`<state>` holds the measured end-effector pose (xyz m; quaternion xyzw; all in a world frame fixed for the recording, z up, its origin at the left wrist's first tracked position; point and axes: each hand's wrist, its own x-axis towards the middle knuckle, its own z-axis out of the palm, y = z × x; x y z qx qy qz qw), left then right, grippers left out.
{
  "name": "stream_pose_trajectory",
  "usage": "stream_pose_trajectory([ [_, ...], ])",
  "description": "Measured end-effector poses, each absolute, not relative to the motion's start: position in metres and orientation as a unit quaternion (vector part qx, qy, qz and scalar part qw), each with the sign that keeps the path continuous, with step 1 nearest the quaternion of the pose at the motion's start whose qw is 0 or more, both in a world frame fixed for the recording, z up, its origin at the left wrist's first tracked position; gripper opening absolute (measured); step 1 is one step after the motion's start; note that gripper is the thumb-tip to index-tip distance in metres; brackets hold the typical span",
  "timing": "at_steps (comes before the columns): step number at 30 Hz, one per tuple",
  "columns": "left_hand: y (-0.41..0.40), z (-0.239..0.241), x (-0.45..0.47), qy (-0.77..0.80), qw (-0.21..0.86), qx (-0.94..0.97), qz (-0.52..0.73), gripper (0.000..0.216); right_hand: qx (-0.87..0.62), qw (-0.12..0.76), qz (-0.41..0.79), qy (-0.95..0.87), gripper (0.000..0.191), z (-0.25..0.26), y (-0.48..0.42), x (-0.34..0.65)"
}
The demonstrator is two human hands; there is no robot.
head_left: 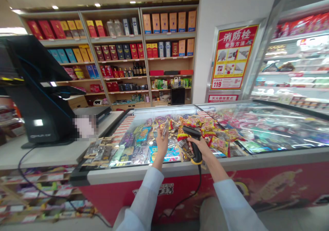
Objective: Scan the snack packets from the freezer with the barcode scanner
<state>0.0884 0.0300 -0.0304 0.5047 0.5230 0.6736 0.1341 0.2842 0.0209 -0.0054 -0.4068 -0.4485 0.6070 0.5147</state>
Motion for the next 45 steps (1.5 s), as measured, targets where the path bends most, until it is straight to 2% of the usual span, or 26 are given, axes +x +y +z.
stream_pose_trajectory([
  [24,0.036,-0.040,0.098,0.531,0.146,0.502,0.667,0.033,-0.410,0.501,0.621,-0.441,0.028,-0.010,0.025,0.292],
  [36,0.036,-0.041,0.097,0.527,0.145,0.512,0.663,0.026,-0.383,0.500,0.623,-0.464,0.027,-0.003,0.018,0.287],
  [45,0.037,-0.044,0.097,0.529,0.143,0.517,0.657,0.030,-0.388,0.500,0.610,-0.476,0.026,-0.003,0.015,0.287],
])
